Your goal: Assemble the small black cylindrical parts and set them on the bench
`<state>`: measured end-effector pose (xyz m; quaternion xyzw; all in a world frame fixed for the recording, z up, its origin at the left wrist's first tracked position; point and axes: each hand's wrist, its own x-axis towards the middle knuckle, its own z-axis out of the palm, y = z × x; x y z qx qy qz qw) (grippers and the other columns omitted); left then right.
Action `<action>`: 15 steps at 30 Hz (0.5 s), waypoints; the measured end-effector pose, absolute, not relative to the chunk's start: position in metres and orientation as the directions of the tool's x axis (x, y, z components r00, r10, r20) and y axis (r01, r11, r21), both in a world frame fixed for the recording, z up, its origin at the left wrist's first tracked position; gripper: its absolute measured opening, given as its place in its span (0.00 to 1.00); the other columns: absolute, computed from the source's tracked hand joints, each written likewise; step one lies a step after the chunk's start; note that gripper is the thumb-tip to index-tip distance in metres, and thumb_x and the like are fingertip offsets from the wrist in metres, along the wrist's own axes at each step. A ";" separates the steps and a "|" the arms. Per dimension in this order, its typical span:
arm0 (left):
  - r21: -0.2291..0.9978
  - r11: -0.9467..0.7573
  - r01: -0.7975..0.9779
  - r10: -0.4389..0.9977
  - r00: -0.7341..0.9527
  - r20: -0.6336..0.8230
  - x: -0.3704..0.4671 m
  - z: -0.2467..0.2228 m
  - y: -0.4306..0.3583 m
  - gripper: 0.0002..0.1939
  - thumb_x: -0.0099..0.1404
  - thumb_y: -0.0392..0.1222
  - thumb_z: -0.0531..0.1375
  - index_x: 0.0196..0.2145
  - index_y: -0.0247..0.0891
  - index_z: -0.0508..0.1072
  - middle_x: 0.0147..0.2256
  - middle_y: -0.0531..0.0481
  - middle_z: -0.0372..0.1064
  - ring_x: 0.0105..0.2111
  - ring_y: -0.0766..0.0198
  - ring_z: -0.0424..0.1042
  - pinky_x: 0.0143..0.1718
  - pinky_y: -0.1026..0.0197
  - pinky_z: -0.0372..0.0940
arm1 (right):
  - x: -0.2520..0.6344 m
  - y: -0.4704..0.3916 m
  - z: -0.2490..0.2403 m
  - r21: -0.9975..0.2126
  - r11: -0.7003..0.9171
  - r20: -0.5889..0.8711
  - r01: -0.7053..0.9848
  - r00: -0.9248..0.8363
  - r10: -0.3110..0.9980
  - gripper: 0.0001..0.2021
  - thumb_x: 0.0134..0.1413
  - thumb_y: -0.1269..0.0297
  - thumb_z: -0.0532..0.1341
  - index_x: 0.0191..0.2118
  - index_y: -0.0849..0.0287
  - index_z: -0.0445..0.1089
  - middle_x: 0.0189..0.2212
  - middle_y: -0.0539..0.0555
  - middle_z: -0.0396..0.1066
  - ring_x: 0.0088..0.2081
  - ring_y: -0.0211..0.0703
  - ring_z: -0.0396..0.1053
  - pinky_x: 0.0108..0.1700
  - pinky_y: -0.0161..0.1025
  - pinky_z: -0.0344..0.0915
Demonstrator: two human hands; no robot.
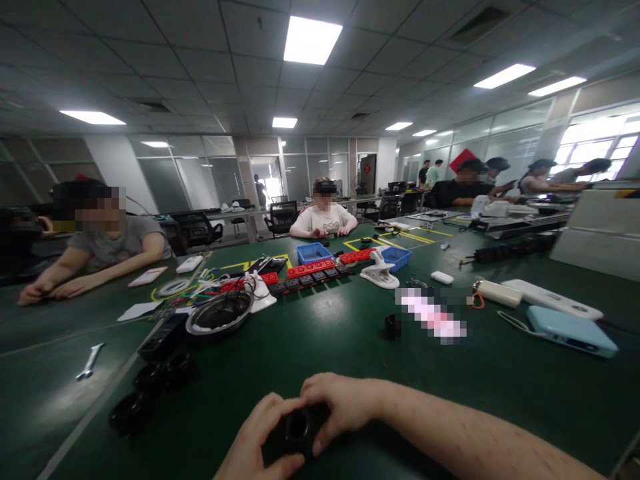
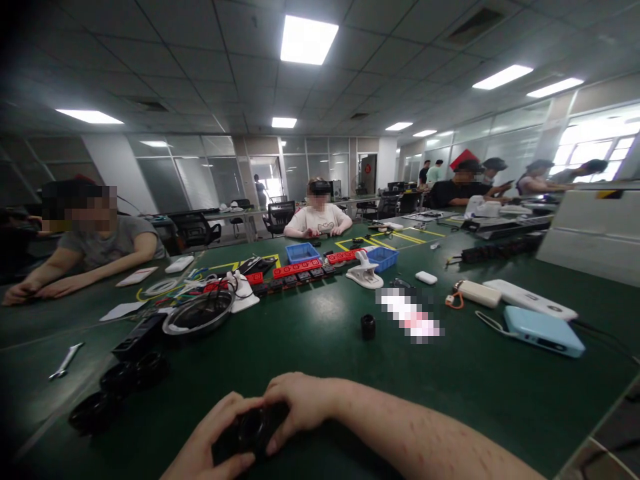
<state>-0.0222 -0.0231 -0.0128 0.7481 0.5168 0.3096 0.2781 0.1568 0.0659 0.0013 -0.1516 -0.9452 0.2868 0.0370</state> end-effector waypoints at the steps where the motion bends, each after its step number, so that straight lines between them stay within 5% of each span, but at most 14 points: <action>1: 0.735 -0.306 0.605 0.948 0.263 0.179 -0.022 -0.014 -0.023 0.22 0.49 0.37 0.61 0.44 0.47 0.68 0.36 0.51 0.66 0.37 0.58 0.66 0.38 0.59 0.64 | 0.155 0.063 -0.001 -0.532 0.786 -0.025 0.314 -0.934 0.357 0.23 0.35 0.53 0.65 0.38 0.62 0.67 0.32 0.51 0.63 0.34 0.39 0.62 0.35 0.33 0.59; 4: 0.729 -0.284 0.622 0.958 0.202 0.201 -0.020 -0.016 -0.024 0.20 0.49 0.39 0.62 0.43 0.45 0.69 0.37 0.49 0.67 0.38 0.56 0.67 0.39 0.57 0.64 | 0.149 0.051 -0.008 -0.413 0.780 0.022 0.469 -0.852 0.524 0.28 0.30 0.44 0.64 0.34 0.64 0.67 0.28 0.51 0.63 0.29 0.40 0.60 0.32 0.36 0.59; 7: 0.715 -0.284 0.639 0.959 0.179 0.221 -0.021 -0.017 -0.023 0.20 0.50 0.38 0.61 0.43 0.45 0.69 0.38 0.49 0.67 0.40 0.55 0.66 0.42 0.56 0.63 | 0.147 0.045 -0.010 -0.338 0.800 0.121 0.495 -0.820 0.559 0.33 0.28 0.41 0.63 0.37 0.65 0.66 0.31 0.55 0.64 0.33 0.44 0.61 0.37 0.42 0.59; 15: 0.682 -0.407 0.608 0.910 0.329 0.251 -0.031 -0.023 -0.018 0.22 0.51 0.40 0.61 0.46 0.48 0.67 0.44 0.49 0.64 0.45 0.54 0.64 0.45 0.56 0.62 | 0.162 0.074 0.000 -0.497 0.851 0.043 0.171 -0.974 0.221 0.19 0.41 0.54 0.63 0.38 0.61 0.67 0.33 0.51 0.64 0.35 0.38 0.62 0.37 0.32 0.58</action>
